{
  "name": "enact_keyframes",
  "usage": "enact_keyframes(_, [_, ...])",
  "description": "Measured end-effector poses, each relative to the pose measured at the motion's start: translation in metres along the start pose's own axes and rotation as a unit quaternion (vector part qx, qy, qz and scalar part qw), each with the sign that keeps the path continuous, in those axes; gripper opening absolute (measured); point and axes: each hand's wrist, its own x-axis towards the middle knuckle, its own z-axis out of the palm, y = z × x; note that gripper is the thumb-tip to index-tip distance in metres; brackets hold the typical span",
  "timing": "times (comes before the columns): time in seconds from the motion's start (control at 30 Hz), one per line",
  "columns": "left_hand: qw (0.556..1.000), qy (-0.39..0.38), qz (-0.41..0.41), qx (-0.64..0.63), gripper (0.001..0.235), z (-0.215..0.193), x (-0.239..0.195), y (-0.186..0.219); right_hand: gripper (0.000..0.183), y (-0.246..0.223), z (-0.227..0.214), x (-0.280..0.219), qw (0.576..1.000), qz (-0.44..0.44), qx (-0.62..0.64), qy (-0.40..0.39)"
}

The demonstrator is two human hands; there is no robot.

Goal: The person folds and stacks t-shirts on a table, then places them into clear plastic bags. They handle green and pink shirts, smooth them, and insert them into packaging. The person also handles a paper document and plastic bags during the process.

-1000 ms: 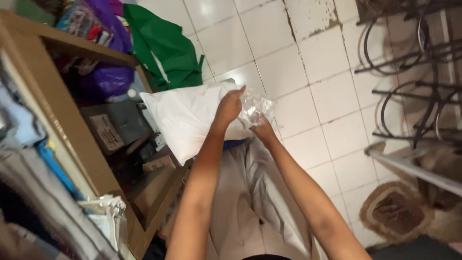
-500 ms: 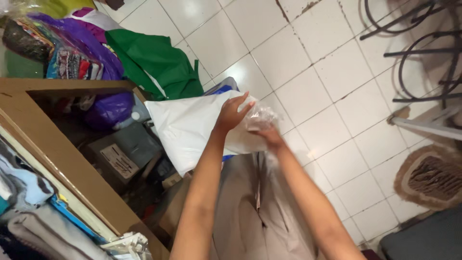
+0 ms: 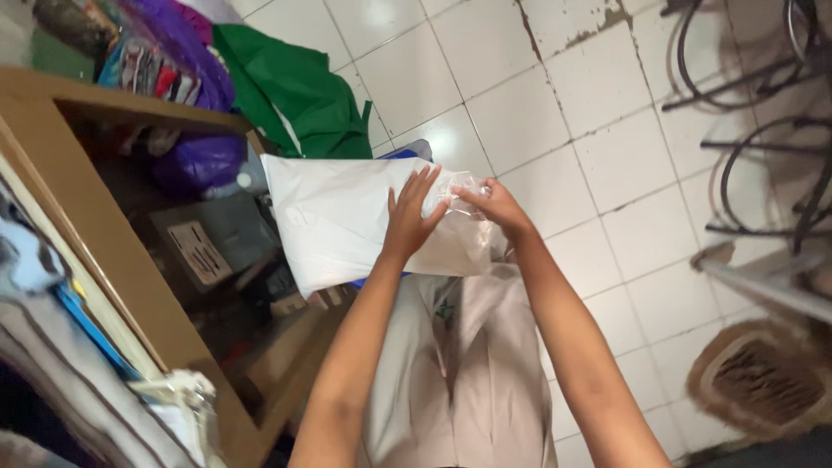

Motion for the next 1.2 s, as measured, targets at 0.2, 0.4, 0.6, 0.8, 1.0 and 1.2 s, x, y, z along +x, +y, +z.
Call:
enact_keyframes(0.2, [0.992,0.122,-0.024,0.000,0.067,0.035,-0.038,0.032,0.058,0.036,-0.027,0.043,0.993,-0.087,0.065,-0.044])
enact_keyframes(0.4, [0.974,0.164,-0.078,0.132,0.083,0.071,-0.063,0.013,0.049,0.053,-0.079,0.068,0.997,-0.024,0.031,-0.062])
enact_keyframes(0.6, [0.949,0.212,-0.168,0.163,0.088,0.091,-0.051,0.025,0.056,0.030,-0.056,0.053,0.993,0.103,0.045,-0.044])
enact_keyframes(0.8, [0.941,0.185,-0.245,0.141,0.079,0.096,-0.031,0.036,0.047,0.064,-0.048,0.071,0.983,-0.050,0.123,-0.127])
enact_keyframes(1.0, [0.935,0.196,-0.268,0.127,0.081,0.102,-0.042,0.043,0.046,0.086,-0.099,0.071,0.992,0.103,0.064,-0.030])
enact_keyframes(1.2, [0.937,0.233,-0.258,0.042,0.071,0.115,-0.056,0.046,0.047,0.089,-0.083,0.066,0.989,0.121,-0.068,-0.047])
